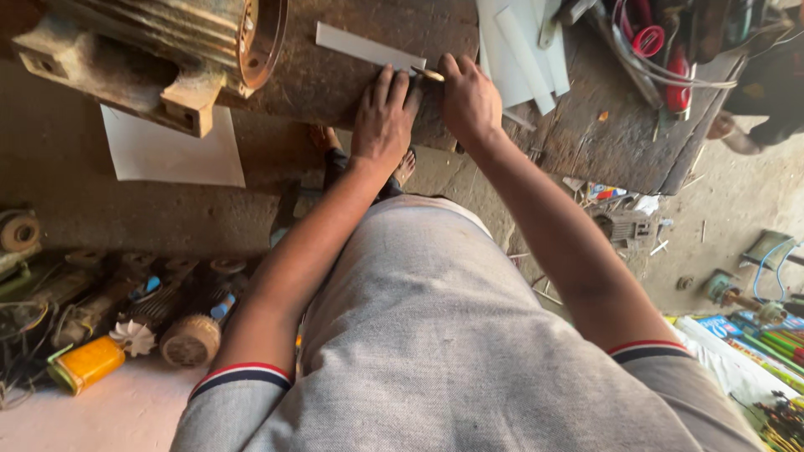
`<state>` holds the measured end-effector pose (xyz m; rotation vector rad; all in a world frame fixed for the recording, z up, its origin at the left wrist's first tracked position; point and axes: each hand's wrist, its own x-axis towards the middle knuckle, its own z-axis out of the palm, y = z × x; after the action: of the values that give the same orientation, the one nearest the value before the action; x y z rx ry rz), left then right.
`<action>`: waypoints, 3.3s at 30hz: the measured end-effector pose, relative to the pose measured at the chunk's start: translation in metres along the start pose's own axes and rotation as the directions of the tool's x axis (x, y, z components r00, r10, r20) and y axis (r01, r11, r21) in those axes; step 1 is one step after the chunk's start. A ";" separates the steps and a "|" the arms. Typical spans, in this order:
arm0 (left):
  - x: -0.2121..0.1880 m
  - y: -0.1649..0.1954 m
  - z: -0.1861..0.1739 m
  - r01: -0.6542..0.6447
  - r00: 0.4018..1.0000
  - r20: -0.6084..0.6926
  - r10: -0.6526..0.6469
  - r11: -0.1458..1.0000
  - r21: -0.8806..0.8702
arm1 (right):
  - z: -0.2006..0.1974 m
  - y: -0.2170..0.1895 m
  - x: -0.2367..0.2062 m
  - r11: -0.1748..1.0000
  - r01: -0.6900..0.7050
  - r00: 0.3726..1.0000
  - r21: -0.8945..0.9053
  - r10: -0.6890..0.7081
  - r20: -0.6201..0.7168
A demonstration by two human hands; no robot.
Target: The person stands at a cluttered wooden workbench and handles thin white paper strips. They pick up strips, fold and press them by hand, cut pieces with scissors, and fit the folded paper pieces into a finned metal motor housing on the bench, repeating the cycle.
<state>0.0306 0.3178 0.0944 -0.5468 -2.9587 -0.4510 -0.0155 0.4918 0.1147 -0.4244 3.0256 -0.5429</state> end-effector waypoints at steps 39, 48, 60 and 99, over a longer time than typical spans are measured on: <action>0.061 -0.026 -0.106 -0.058 0.970 -0.243 -0.004 0.967 -0.248 | -0.074 -0.035 0.000 0.970 0.162 0.938 0.179 -0.095 -0.332; 0.009 -0.065 -0.186 0.182 0.973 0.026 -0.229 0.691 -0.700 | -0.077 -0.124 0.009 0.863 0.463 0.838 0.203 -0.351 -0.418; -0.032 -0.113 -0.243 0.431 0.874 0.083 -0.479 0.684 -0.588 | -0.005 -0.169 0.070 0.720 0.346 0.931 0.601 -0.182 -0.317; -0.073 -0.129 -0.252 0.486 0.782 0.084 -0.618 0.520 -0.702 | 0.069 -0.160 0.101 0.877 0.407 0.889 0.256 -0.315 -0.333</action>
<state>0.0630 0.1014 0.2880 0.4607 -2.6146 -1.6247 -0.0648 0.2971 0.1062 -0.9841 3.0319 -1.1955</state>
